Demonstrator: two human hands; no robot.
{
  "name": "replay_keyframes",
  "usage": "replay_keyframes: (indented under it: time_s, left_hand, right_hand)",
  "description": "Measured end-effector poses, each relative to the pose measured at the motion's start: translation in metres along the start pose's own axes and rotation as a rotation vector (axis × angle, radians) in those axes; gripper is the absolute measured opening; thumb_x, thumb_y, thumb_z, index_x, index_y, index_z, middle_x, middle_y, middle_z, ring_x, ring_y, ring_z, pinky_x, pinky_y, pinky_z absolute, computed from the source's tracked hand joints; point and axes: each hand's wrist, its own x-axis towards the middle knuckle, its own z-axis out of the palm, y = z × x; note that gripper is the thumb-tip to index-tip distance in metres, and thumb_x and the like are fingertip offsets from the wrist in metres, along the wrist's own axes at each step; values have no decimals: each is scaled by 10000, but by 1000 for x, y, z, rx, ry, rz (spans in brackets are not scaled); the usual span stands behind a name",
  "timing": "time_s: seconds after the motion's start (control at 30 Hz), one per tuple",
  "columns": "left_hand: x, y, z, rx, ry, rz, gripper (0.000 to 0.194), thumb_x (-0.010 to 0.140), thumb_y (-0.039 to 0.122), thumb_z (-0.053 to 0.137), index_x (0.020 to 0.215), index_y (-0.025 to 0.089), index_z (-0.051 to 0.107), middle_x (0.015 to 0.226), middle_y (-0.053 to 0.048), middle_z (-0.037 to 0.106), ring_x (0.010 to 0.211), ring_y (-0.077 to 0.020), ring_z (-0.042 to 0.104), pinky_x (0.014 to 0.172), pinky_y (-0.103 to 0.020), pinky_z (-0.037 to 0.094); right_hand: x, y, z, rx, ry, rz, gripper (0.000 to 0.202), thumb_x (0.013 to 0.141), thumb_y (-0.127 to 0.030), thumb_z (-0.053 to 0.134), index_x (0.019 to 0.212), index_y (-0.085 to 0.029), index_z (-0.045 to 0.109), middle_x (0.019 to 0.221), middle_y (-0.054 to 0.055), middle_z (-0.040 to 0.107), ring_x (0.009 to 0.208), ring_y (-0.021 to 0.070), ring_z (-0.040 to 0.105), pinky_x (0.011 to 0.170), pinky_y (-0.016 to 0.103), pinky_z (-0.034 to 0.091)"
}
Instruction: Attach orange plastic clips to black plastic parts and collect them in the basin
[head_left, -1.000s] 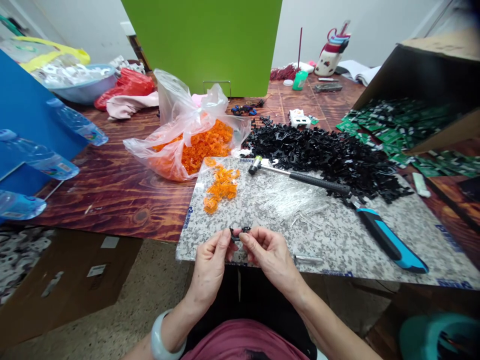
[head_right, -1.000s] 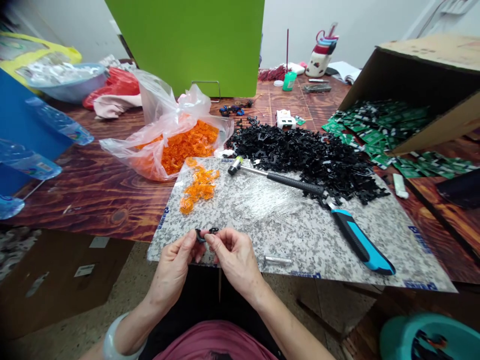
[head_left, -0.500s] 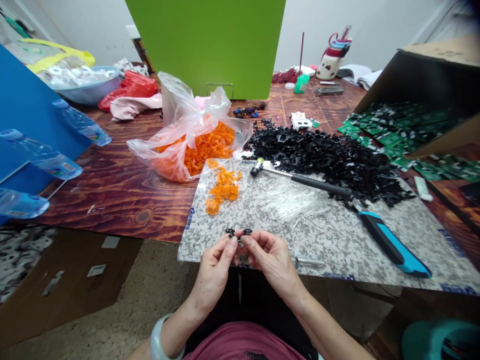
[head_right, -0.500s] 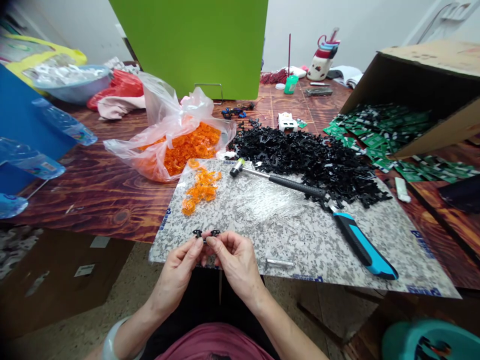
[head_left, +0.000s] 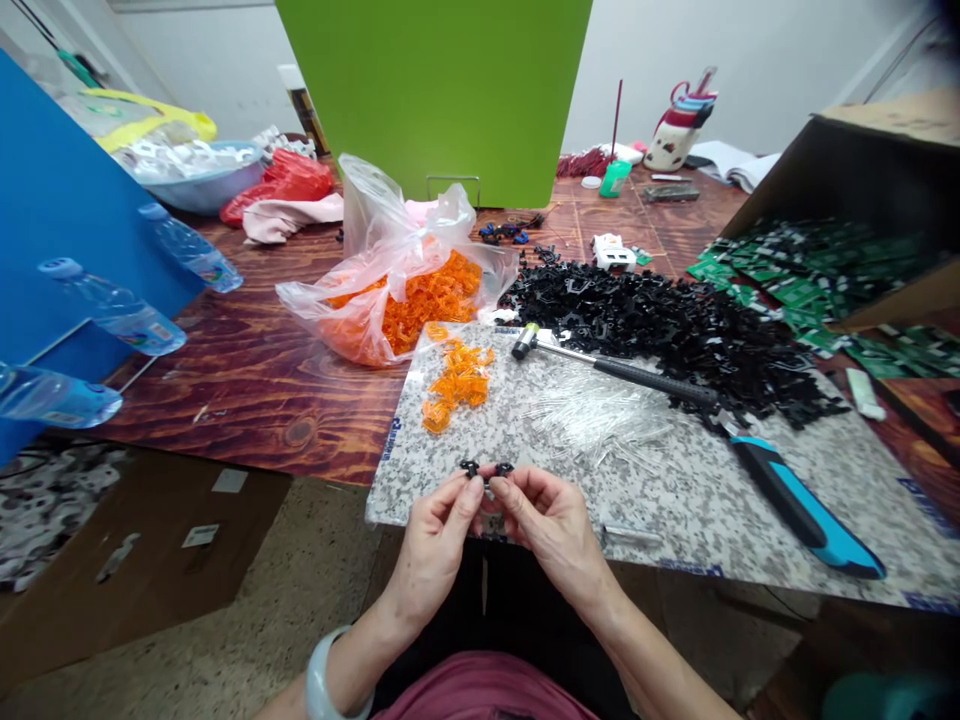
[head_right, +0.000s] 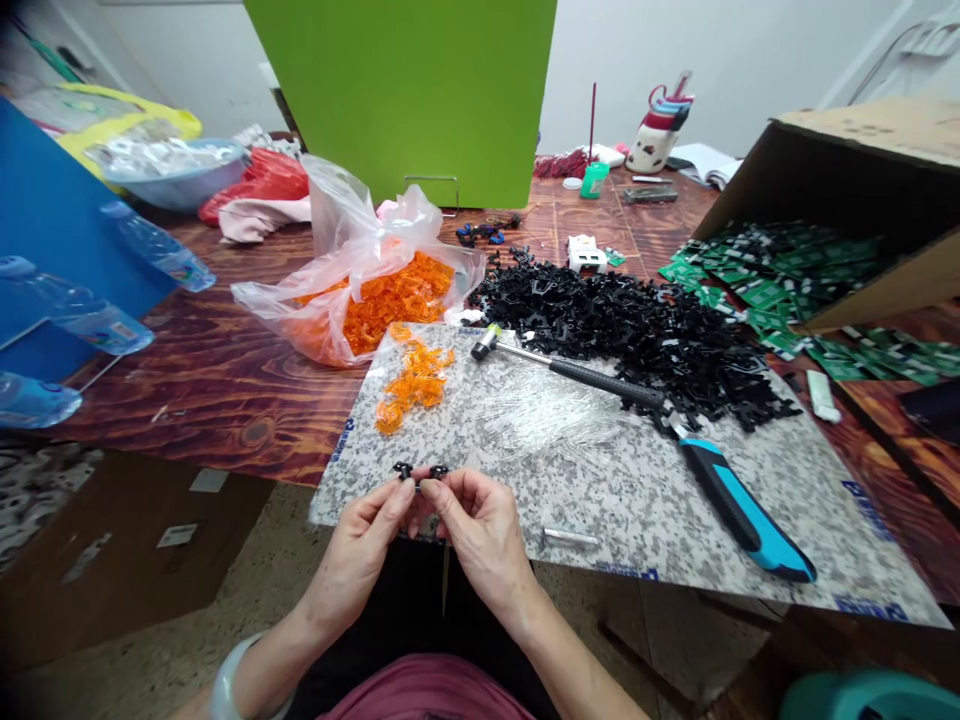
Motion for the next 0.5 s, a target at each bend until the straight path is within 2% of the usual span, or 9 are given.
replay_keyframes:
  time_s: [0.1, 0.2, 0.33, 0.4, 0.5]
  left_hand:
    - [2, 5, -4, 39, -4, 17, 306, 892, 370, 488, 821, 134, 669, 679, 1, 525, 609, -115, 438, 629, -242, 373]
    - [3, 13, -9, 129, -95, 47, 280, 903, 337, 465, 806, 139, 638, 677, 4, 535, 607, -116, 454, 619, -240, 373]
    - [4, 22, -15, 298, -320, 98, 303, 903, 264, 453, 654, 147, 580, 626, 19, 480, 629, -121, 451, 606, -234, 358]
    - [3, 24, -17, 307, -383, 94, 271, 902, 239, 449, 702, 144, 606, 679, 4, 537, 674, -130, 480, 639, -236, 376]
    - [1, 22, -18, 222, -355, 61, 245, 906, 265, 461, 778, 144, 633, 755, -20, 607, 710, -139, 522, 664, -239, 405]
  right_hand:
    - [1, 3, -8, -153, 71, -80, 340, 804, -466, 619, 679, -154, 569, 537, -47, 455, 477, 67, 387, 450, 197, 308]
    - [3, -2, -16, -302, 131, -171, 287, 829, -432, 602, 737, -161, 581, 592, -34, 493, 512, 78, 423, 472, 203, 332]
    - [4, -18, -16, -462, -29, -283, 226, 870, -346, 563, 1035, -200, 614, 847, 20, 610, 650, 107, 537, 585, 223, 419]
    - [3, -23, -15, -492, -122, -302, 191, 876, -318, 555, 1010, -206, 634, 854, 21, 605, 678, 113, 545, 624, 233, 433]
    - [3, -26, -15, -400, -178, -222, 162, 872, -327, 563, 861, -179, 629, 755, 10, 593, 661, 120, 557, 624, 240, 444]
